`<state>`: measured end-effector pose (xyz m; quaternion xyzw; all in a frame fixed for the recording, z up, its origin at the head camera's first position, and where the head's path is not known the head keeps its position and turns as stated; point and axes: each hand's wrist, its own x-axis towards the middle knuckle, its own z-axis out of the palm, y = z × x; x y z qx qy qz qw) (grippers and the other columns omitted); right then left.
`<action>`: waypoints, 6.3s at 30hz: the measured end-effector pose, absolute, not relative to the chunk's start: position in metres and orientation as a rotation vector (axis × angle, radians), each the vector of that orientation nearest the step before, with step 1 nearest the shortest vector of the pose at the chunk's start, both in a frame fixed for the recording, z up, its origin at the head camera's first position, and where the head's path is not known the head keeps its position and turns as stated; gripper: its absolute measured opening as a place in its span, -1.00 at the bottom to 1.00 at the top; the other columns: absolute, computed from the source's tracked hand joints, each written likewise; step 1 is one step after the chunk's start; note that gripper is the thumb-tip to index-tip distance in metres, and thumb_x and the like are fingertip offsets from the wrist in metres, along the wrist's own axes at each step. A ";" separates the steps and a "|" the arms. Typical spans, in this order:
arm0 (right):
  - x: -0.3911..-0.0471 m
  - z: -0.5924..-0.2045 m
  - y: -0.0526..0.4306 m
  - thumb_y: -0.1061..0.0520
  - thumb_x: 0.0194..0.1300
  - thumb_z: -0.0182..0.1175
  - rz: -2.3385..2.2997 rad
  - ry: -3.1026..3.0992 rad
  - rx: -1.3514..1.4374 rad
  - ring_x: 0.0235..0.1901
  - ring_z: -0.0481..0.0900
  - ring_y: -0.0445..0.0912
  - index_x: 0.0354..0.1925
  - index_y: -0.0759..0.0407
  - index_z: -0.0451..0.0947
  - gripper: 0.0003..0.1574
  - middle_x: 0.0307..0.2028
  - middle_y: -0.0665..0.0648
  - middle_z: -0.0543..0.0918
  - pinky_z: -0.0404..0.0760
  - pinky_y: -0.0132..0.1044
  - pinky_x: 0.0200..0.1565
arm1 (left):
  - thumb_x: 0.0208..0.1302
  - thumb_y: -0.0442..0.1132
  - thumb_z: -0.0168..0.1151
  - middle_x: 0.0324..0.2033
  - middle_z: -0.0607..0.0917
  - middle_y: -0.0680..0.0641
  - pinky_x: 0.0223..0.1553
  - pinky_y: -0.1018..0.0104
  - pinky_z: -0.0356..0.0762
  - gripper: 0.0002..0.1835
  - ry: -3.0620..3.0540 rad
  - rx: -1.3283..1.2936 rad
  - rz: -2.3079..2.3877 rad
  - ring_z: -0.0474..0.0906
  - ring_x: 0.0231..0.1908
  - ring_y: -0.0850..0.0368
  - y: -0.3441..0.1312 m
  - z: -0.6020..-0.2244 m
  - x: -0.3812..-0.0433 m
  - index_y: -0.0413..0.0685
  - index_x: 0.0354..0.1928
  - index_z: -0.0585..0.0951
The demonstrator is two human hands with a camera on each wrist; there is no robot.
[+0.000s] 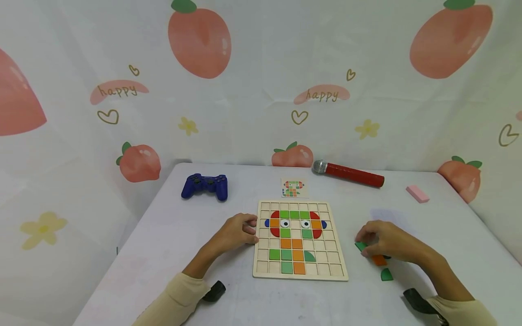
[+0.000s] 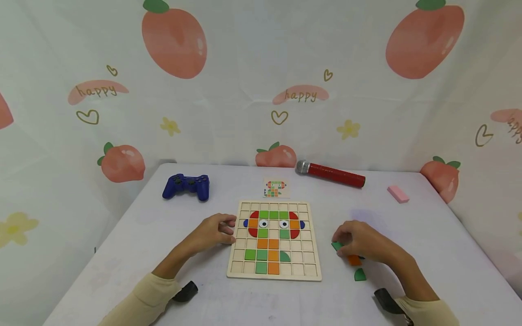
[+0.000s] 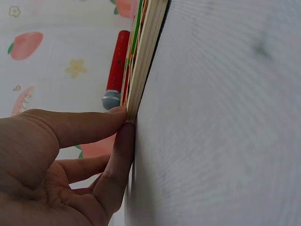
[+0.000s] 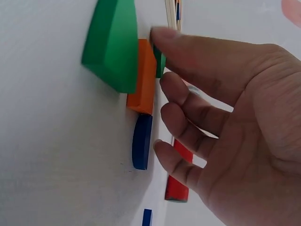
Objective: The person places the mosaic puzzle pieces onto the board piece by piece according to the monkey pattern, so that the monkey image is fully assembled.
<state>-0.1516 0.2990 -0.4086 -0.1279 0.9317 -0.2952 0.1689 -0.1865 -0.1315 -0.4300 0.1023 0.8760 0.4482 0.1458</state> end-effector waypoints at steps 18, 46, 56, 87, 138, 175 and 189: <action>-0.154 -0.408 0.304 0.21 0.16 0.50 -0.811 2.680 -0.329 -0.05 0.51 -0.01 0.06 0.13 0.74 -0.55 -0.06 0.01 0.69 0.67 -0.25 -0.12 | 0.18 -0.37 0.57 0.07 0.68 -0.06 0.05 0.20 0.72 -0.30 2.525 0.299 1.295 0.68 -0.01 0.11 -0.132 -0.432 -0.188 -0.28 0.38 0.56; -0.153 -0.414 0.282 0.05 0.22 0.53 -0.863 2.774 -0.544 -0.22 0.51 -0.20 -0.08 0.01 0.76 -0.71 -0.20 -0.15 0.69 0.60 -0.38 -0.24 | 0.19 -0.37 0.56 0.08 0.70 -0.07 0.08 0.19 0.71 -0.32 2.518 0.293 1.290 0.69 0.01 0.09 -0.132 -0.431 -0.187 -0.29 0.38 0.56; -0.168 -0.412 0.242 -0.03 0.28 0.52 -0.884 2.726 -0.723 -0.20 0.51 -0.18 -0.06 0.01 0.78 -0.71 -0.18 -0.15 0.69 0.58 -0.37 -0.21 | 0.18 -0.38 0.57 0.08 0.70 -0.09 0.06 0.21 0.72 -0.30 2.507 0.297 1.301 0.69 -0.01 0.10 -0.131 -0.431 -0.188 -0.30 0.38 0.55; -0.188 -0.409 0.118 0.03 0.33 0.49 -0.762 2.579 -1.005 -0.07 0.54 -0.18 -0.08 -0.01 0.78 -0.80 -0.16 -0.17 0.67 0.63 -0.14 0.14 | 0.17 -0.39 0.56 0.06 0.70 -0.08 0.04 0.20 0.72 -0.33 2.505 0.273 1.322 0.69 -0.04 0.12 -0.133 -0.432 -0.188 -0.29 0.35 0.58; -0.162 -0.408 0.224 -0.02 0.29 0.52 -0.876 2.662 -0.724 -0.05 0.55 -0.11 0.01 -0.07 0.77 -0.67 -0.09 -0.16 0.70 0.63 -0.28 -0.03 | 0.17 -0.40 0.57 0.05 0.69 -0.07 0.05 0.21 0.73 -0.31 2.518 0.284 1.298 0.68 -0.02 0.10 -0.131 -0.431 -0.187 -0.30 0.37 0.56; -0.122 -0.418 0.340 -0.05 0.15 0.59 -0.793 2.787 -0.628 -0.13 0.55 -0.38 -0.01 -0.10 0.75 -0.57 -0.13 -0.25 0.71 0.60 -0.38 -0.04 | 0.18 -0.39 0.57 0.05 0.69 -0.07 0.04 0.22 0.73 -0.32 2.510 0.281 1.306 0.68 -0.01 0.10 -0.132 -0.431 -0.187 -0.28 0.37 0.57; -0.127 -0.415 0.339 0.04 0.17 0.56 -0.719 2.755 -0.498 -0.14 0.49 -0.36 -0.02 -0.07 0.78 -0.63 -0.12 -0.21 0.72 0.62 -0.39 -0.07 | 0.14 -0.41 0.58 0.07 0.71 -0.11 0.05 0.17 0.73 -0.30 2.512 0.303 1.336 0.71 -0.03 0.10 -0.132 -0.433 -0.187 -0.32 0.36 0.56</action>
